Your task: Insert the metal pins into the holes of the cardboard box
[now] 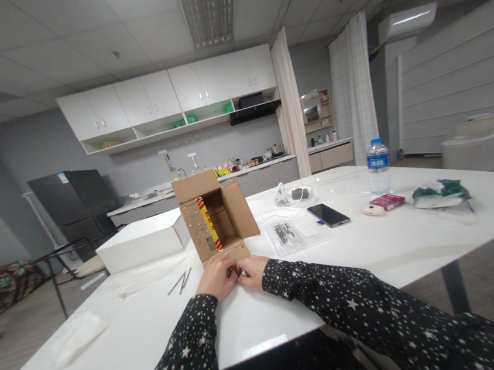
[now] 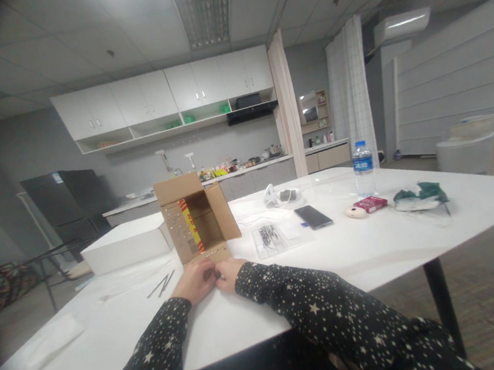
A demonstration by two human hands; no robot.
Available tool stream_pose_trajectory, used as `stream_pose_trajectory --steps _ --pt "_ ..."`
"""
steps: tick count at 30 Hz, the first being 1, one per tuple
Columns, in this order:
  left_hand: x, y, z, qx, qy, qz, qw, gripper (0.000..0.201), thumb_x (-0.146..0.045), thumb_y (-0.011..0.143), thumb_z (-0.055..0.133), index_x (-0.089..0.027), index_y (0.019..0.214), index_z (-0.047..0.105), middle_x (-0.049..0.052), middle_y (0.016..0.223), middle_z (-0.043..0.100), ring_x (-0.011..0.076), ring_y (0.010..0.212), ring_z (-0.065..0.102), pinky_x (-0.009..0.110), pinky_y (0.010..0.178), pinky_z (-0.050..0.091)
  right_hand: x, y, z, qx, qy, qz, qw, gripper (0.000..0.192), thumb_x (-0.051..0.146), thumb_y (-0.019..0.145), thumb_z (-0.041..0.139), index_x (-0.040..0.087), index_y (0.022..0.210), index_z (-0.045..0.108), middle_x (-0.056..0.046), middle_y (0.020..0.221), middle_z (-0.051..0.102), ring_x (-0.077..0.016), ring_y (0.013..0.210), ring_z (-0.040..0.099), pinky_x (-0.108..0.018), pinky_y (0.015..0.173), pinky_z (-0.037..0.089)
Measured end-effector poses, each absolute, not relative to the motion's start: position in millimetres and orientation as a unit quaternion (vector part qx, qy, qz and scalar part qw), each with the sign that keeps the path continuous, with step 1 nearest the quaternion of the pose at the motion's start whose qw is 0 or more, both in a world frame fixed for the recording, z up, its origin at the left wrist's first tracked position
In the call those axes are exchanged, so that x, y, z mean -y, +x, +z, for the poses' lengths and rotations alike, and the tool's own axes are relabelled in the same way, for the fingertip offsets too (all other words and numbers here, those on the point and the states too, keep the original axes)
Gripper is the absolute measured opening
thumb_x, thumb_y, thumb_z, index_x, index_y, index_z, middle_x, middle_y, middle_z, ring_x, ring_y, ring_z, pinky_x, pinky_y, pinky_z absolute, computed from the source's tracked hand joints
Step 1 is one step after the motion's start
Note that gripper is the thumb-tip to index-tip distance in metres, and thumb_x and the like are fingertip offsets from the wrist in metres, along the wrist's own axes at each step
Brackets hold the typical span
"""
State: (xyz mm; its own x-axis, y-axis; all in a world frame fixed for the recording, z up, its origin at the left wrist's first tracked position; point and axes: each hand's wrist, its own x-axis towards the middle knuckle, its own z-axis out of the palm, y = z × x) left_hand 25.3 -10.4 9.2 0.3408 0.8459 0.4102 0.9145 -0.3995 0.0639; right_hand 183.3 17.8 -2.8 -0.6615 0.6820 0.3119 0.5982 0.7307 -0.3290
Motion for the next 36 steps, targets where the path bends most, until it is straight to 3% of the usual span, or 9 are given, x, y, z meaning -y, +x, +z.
stream_pose_trajectory --steps 17,24,30,36 --pt "12.3 27.3 12.0 0.541 -0.813 -0.2 0.086 0.01 -0.014 0.071 0.049 -0.019 0.067 0.057 0.001 0.071 0.06 0.0153 0.072 0.056 0.028 0.069 0.039 -21.1 183.4 -5.9 0.909 -0.349 0.093 0.206 0.027 0.031 0.074 0.051 0.021 0.096 0.064 -0.005 0.088 0.068 -0.0218 0.082 0.063 -0.03 0.067 0.045" --pt "9.3 22.6 8.9 0.581 -0.769 -0.223 0.15 0.015 -0.022 0.078 0.048 -0.021 0.087 0.06 0.004 0.092 0.064 0.0196 0.092 0.057 0.033 0.079 0.039 -24.1 181.7 -8.8 0.914 -0.345 0.079 0.198 0.03 0.031 0.074 0.052 0.023 0.101 0.064 -0.003 0.076 0.066 -0.0209 0.075 0.063 -0.028 0.061 0.043" --pt "5.9 19.4 6.8 0.624 -0.689 -0.262 0.26 0.02 -0.026 0.081 0.046 -0.021 0.095 0.059 0.006 0.099 0.061 0.0213 0.095 0.055 0.036 0.081 0.04 -22.0 182.0 -6.4 0.905 -0.375 0.077 0.187 0.027 0.033 0.075 0.055 0.023 0.098 0.066 -0.003 0.075 0.066 -0.0199 0.077 0.062 -0.028 0.064 0.043" --pt "5.2 17.7 6.0 0.671 -0.65 -0.237 0.267 0.027 -0.028 0.082 0.046 -0.021 0.104 0.059 0.007 0.106 0.06 0.023 0.101 0.053 0.036 0.082 0.04 -14.6 185.2 -0.4 0.901 -0.381 0.093 0.185 0.027 0.034 0.075 0.055 0.023 0.097 0.066 -0.003 0.076 0.066 -0.0198 0.079 0.06 -0.028 0.064 0.04"
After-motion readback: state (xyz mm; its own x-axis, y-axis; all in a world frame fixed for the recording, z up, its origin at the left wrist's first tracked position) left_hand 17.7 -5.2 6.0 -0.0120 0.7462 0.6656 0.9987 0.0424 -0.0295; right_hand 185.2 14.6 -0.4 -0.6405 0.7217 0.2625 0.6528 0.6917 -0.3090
